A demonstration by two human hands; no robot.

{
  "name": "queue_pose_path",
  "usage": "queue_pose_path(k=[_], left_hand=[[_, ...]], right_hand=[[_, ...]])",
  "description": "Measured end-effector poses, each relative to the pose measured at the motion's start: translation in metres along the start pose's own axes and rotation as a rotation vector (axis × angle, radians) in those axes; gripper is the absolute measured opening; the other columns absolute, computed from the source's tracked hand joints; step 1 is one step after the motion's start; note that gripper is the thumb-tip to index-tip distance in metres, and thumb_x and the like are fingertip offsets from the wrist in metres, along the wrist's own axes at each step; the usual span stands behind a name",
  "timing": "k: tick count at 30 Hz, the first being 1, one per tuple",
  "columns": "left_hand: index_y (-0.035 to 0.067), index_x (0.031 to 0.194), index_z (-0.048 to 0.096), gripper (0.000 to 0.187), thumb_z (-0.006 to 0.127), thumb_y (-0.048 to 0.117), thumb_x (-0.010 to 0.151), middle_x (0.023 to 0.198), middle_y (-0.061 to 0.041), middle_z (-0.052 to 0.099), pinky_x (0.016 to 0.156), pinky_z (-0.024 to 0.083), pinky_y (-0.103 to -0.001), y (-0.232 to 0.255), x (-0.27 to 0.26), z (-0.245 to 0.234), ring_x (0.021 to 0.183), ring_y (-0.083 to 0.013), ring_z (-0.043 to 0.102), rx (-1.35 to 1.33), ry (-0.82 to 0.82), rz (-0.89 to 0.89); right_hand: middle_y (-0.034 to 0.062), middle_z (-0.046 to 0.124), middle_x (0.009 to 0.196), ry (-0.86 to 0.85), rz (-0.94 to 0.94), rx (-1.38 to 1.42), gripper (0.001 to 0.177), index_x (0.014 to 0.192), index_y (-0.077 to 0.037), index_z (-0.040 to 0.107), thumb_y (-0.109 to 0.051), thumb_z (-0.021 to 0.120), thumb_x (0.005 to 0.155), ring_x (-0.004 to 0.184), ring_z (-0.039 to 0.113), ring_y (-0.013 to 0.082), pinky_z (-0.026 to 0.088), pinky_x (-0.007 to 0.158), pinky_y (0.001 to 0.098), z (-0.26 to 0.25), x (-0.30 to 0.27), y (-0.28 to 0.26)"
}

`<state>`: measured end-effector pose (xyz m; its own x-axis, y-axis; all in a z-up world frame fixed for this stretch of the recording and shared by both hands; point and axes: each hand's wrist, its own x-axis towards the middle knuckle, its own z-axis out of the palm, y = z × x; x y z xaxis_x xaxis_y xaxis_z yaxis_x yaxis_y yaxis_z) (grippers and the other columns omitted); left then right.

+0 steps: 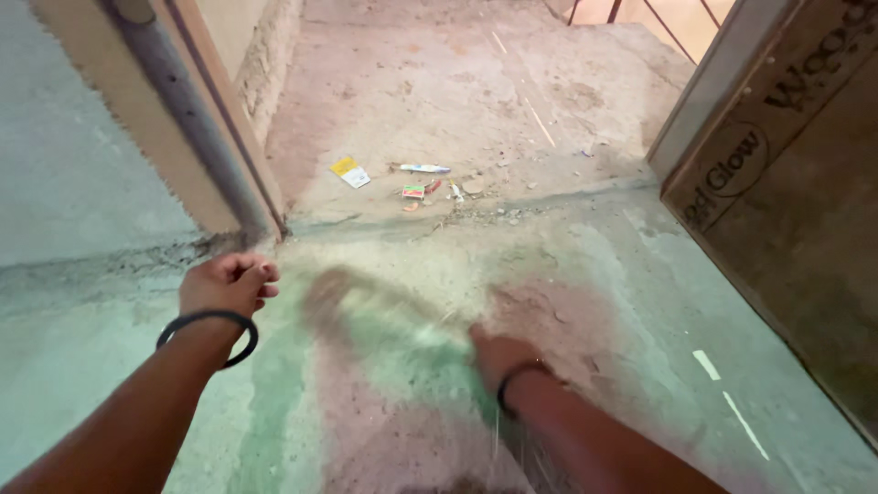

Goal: The person uses a handheld broom to sweep debris and colored powder on a concrete floor, then uses their hands to gather the broom fibers together.

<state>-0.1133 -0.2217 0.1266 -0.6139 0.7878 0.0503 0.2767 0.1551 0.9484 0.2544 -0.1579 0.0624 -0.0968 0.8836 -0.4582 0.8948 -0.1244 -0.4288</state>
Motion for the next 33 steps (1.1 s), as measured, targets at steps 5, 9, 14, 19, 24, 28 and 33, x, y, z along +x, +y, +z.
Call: queue_pose_path(k=[5, 9, 14, 19, 24, 28, 33], left_hand=[[0.004, 0.097, 0.076, 0.015, 0.066, 0.015, 0.097, 0.088, -0.006, 0.077, 0.062, 0.055, -0.03, 0.021, 0.009, -0.003, 0.072, -0.0134, 0.073, 0.12, -0.09, 0.058], [0.004, 0.091, 0.076, 0.016, 0.066, 0.016, 0.095, 0.085, -0.006, 0.079, 0.064, 0.058, -0.03, 0.045, 0.029, -0.008, 0.072, -0.0126, 0.076, 0.304, -0.215, 0.154], [0.001, 0.088, 0.077, 0.015, 0.071, 0.015, 0.093, 0.081, -0.012, 0.077, 0.067, 0.058, -0.031, 0.052, 0.039, -0.035, 0.071, -0.0181, 0.074, 0.422, -0.138, 0.087], [0.001, 0.087, 0.078, 0.017, 0.068, 0.014, 0.093, 0.079, -0.009, 0.078, 0.063, 0.057, -0.032, 0.029, 0.014, -0.058, 0.068, -0.0159, 0.075, 0.344, -0.255, 0.118], [0.004, 0.09, 0.078, 0.015, 0.067, 0.015, 0.095, 0.082, -0.005, 0.078, 0.064, 0.057, -0.03, 0.047, 0.029, -0.054, 0.073, -0.0135, 0.075, 0.25, -0.161, 0.099], [0.005, 0.091, 0.079, 0.018, 0.067, 0.016, 0.097, 0.081, -0.007, 0.078, 0.064, 0.058, -0.031, 0.052, 0.031, -0.043, 0.074, -0.0131, 0.075, 0.278, -0.089, 0.075], [0.005, 0.09, 0.078, 0.016, 0.069, 0.017, 0.094, 0.08, -0.006, 0.078, 0.065, 0.057, -0.029, 0.056, 0.028, -0.04, 0.073, -0.0124, 0.075, 0.277, -0.149, 0.131]], right_hand=[[0.0228, 0.064, 0.134, 0.155, -0.121, -0.358, 0.044, 0.138, -0.01, 0.049, -0.038, 0.045, 0.104, 0.122, 0.062, 0.0401, 0.049, 0.103, 0.0524, -0.063, 0.003, 0.004], [0.0231, 0.064, 0.132, 0.13, -0.427, -0.353, 0.054, 0.147, -0.01, 0.043, -0.034, 0.051, 0.099, 0.122, 0.062, 0.0389, 0.047, 0.105, 0.0492, -0.047, -0.026, -0.02], [0.0241, 0.062, 0.13, -0.17, -0.555, -0.258, 0.067, 0.159, -0.016, 0.027, -0.037, 0.049, 0.1, 0.117, 0.062, 0.0392, 0.048, 0.101, 0.0484, 0.0, -0.043, -0.017], [0.0239, 0.069, 0.12, 0.069, -0.351, -0.281, 0.064, 0.16, -0.023, 0.029, -0.039, 0.049, 0.101, 0.109, 0.067, 0.0398, 0.052, 0.096, 0.0493, -0.011, -0.038, -0.008], [0.0278, 0.064, 0.123, -0.062, -0.467, -0.24, 0.07, 0.163, -0.021, 0.026, -0.035, 0.049, 0.098, 0.108, 0.066, 0.0416, 0.053, 0.094, 0.0491, 0.049, -0.047, 0.014], [0.0321, 0.049, 0.143, -0.104, -0.507, -0.24, 0.08, 0.163, -0.023, 0.03, -0.031, 0.058, 0.089, 0.12, 0.058, 0.0458, 0.049, 0.097, 0.0504, 0.084, -0.038, 0.023], [0.0237, 0.07, 0.121, 0.038, -0.244, -0.186, 0.065, 0.162, -0.028, 0.026, -0.031, 0.049, 0.101, 0.111, 0.067, 0.04, 0.053, 0.097, 0.0489, 0.021, -0.057, -0.005]])
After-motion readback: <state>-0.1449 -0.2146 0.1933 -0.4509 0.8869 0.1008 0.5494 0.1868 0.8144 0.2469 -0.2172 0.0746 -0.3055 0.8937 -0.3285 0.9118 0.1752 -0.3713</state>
